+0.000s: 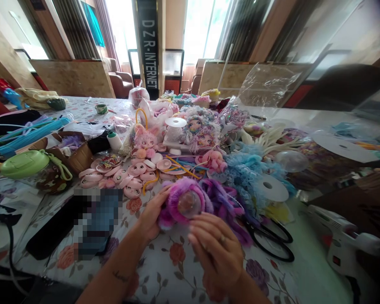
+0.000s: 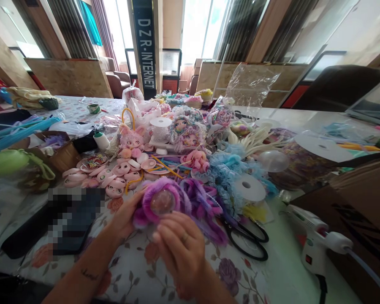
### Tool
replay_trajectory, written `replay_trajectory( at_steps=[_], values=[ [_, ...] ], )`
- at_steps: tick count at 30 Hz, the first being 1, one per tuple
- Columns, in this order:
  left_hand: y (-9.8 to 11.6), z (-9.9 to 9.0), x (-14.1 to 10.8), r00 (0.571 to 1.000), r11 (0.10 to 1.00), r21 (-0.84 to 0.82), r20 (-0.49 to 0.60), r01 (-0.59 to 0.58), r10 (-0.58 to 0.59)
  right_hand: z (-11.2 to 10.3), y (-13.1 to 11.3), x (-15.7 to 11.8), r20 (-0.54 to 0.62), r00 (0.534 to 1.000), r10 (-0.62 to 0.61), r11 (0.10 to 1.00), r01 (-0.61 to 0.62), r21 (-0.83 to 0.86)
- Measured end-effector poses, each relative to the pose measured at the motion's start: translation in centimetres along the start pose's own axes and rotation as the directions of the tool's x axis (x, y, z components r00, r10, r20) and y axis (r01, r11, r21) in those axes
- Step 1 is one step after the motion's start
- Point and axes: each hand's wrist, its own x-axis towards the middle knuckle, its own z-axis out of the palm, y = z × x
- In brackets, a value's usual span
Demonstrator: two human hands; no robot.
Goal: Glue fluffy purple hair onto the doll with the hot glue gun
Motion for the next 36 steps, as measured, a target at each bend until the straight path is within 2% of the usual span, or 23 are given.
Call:
replay_trajectory(
  at_steps=[3,6,12,17,21,23,26,27,28,30,32,34,36],
  values=[
    [0.0,0.3,-0.2,0.996,0.997,0.064,-0.073,-0.048,0.053,0.6,0.9,0.6,-0.107,0.982,0.157,0.968,-0.175,-0.183],
    [-0.1,0.5,-0.4,0.980,0.976,0.175,-0.127,-0.129,0.152,1.8,1.7,0.8,-0.083,0.963,0.255,0.932,-0.268,-0.244],
    [-0.4,0.1,-0.1,0.940,0.880,0.377,-0.065,-0.288,0.335,3.0,2.2,1.0,-0.104,0.952,0.289,0.933,-0.304,-0.194],
    [-0.6,0.0,-0.1,0.935,0.872,0.383,-0.056,-0.304,0.351,2.9,1.8,1.5,-0.094,0.952,0.292,0.950,-0.300,-0.085],
    [-0.7,0.0,-0.1,0.941,0.892,0.345,-0.064,-0.292,0.333,2.7,2.3,1.6,-0.133,0.931,0.339,0.926,-0.355,-0.131],
    [-0.5,0.1,-0.1,0.942,0.909,0.321,-0.111,-0.266,0.315,2.1,3.4,1.4,-0.212,0.867,0.452,0.862,-0.485,-0.147],
    [-0.1,0.2,-0.3,0.932,0.909,0.331,-0.171,-0.252,0.320,0.0,5.7,0.8,-0.311,0.672,0.672,0.681,-0.726,-0.097],
    [0.1,0.2,-0.4,0.929,0.904,0.342,-0.172,-0.256,0.328,-0.7,6.4,0.6,-0.305,0.627,0.717,0.637,-0.767,-0.080],
    [0.3,0.3,-0.5,0.931,0.901,0.346,-0.157,-0.261,0.330,-1.4,6.9,0.4,-0.281,0.614,0.738,0.623,-0.779,-0.068],
    [0.4,0.3,-0.8,0.954,0.914,0.314,-0.068,-0.256,0.291,-2.5,7.4,0.3,-0.182,0.655,0.733,0.659,-0.751,-0.050],
    [0.5,0.4,-1.2,0.973,0.936,0.267,0.088,-0.230,0.215,-2.9,7.1,0.6,-0.069,0.733,0.677,0.734,-0.679,-0.023],
    [0.5,0.5,-1.5,0.964,0.942,0.267,0.225,-0.202,0.143,-2.8,6.3,1.1,0.028,0.801,0.597,0.801,-0.598,0.011],
    [0.6,0.7,-1.7,0.958,0.933,0.315,0.272,-0.174,0.087,-2.3,5.7,1.8,0.093,0.854,0.513,0.855,-0.517,0.032]
  ],
)
